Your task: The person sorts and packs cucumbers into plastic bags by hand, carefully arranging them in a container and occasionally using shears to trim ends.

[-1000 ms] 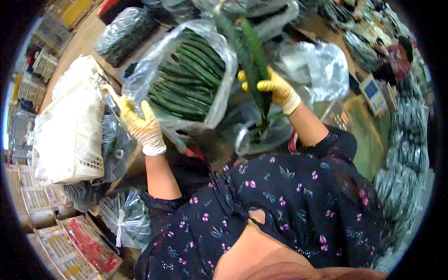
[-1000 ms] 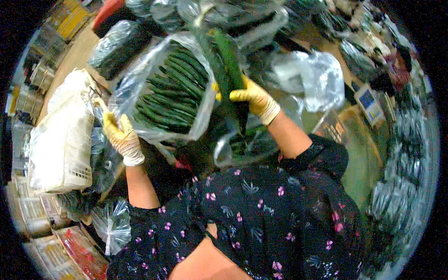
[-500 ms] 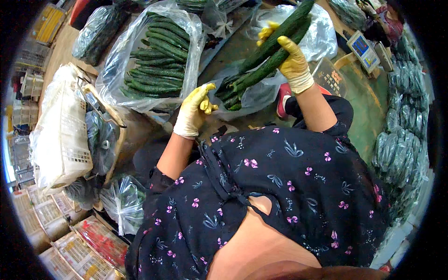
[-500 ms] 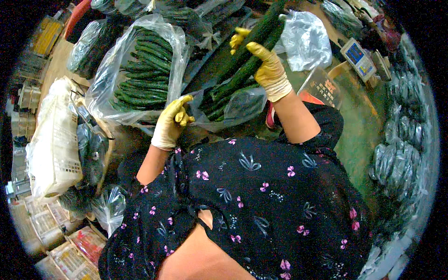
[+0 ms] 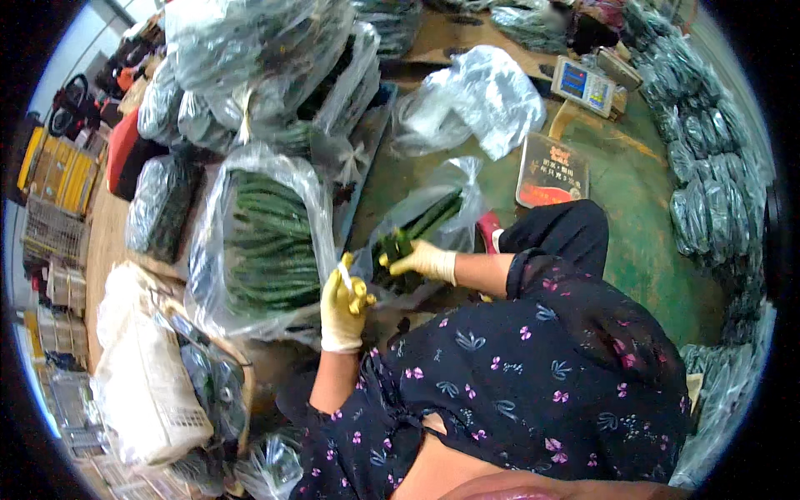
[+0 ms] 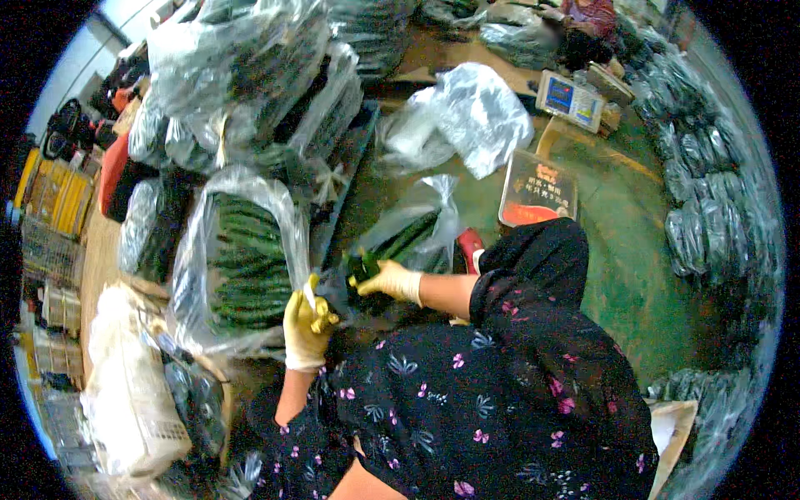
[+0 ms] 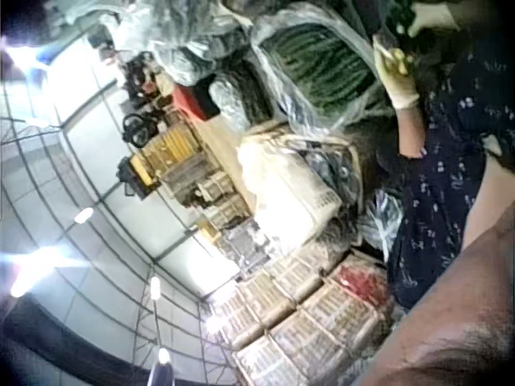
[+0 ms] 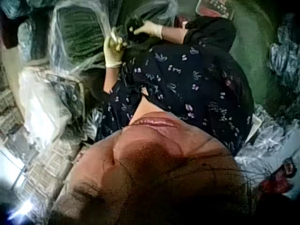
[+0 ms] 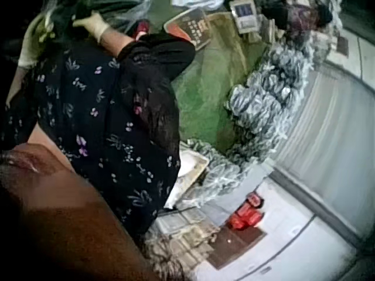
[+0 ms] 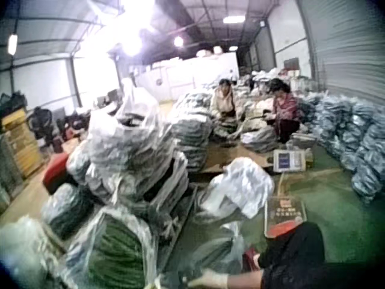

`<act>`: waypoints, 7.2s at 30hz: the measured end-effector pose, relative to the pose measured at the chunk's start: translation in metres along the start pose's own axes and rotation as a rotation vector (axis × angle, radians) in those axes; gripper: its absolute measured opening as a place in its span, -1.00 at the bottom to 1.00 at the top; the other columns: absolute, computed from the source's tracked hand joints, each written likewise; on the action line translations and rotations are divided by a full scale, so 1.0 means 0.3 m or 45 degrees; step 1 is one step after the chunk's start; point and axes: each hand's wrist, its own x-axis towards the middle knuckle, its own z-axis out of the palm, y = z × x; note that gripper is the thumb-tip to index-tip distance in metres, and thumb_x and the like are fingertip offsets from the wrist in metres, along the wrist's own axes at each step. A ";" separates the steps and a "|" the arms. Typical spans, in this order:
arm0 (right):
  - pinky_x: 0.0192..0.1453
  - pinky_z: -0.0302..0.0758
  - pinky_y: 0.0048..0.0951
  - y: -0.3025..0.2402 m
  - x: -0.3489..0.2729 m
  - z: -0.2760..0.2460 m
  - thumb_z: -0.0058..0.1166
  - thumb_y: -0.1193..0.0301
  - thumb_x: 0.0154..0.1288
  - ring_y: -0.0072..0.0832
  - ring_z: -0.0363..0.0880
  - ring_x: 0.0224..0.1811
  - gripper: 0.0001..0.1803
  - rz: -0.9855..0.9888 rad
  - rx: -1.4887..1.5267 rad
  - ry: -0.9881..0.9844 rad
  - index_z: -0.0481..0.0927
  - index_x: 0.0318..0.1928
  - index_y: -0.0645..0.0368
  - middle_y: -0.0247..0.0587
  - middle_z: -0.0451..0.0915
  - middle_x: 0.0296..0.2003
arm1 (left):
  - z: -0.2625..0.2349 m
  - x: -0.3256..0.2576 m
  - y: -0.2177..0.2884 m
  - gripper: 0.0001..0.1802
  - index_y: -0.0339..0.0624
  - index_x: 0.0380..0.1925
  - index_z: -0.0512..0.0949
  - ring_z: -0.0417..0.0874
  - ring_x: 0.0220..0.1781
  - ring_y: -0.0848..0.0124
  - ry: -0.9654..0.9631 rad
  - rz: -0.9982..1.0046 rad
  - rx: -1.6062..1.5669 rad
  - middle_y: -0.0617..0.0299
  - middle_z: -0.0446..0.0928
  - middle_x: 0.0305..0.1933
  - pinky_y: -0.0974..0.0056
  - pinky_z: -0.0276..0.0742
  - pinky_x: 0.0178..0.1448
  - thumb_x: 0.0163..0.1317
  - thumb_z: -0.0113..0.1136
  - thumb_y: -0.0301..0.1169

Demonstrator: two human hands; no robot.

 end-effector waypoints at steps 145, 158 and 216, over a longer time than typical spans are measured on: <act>0.00 0.46 -0.14 -0.196 0.311 -0.103 0.25 0.19 -0.13 -0.14 0.53 -0.05 -0.42 0.232 -2.537 -0.470 0.53 -0.01 0.08 -0.07 0.56 -0.09 | -0.033 -0.001 0.064 -0.18 -0.39 0.25 0.13 0.36 -0.61 0.52 -0.056 0.051 -0.135 0.11 0.53 -0.37 0.31 0.47 -0.29 0.16 0.05 -0.01; 0.15 0.39 -0.19 -0.092 0.357 -0.339 0.29 0.06 -0.10 -0.10 0.43 0.11 -0.23 -0.311 -2.266 -0.190 0.39 0.13 0.12 -0.03 0.48 0.03 | -0.031 0.022 0.065 -0.10 -0.33 0.28 0.09 0.49 -0.46 0.43 -0.124 -0.033 -0.216 0.03 0.53 -0.27 0.23 0.47 -0.13 0.08 0.11 0.03; -0.29 0.51 -0.39 -0.529 -0.142 -0.305 -0.10 0.31 0.32 -0.36 0.52 -0.41 -0.68 0.224 -0.340 0.065 0.45 0.03 0.14 -0.16 0.54 -0.40 | -0.123 0.006 0.005 -0.32 0.01 0.22 0.15 0.55 -0.45 0.33 -0.271 -0.149 -0.320 0.02 0.52 -0.29 0.20 0.50 -0.16 0.17 0.13 -0.03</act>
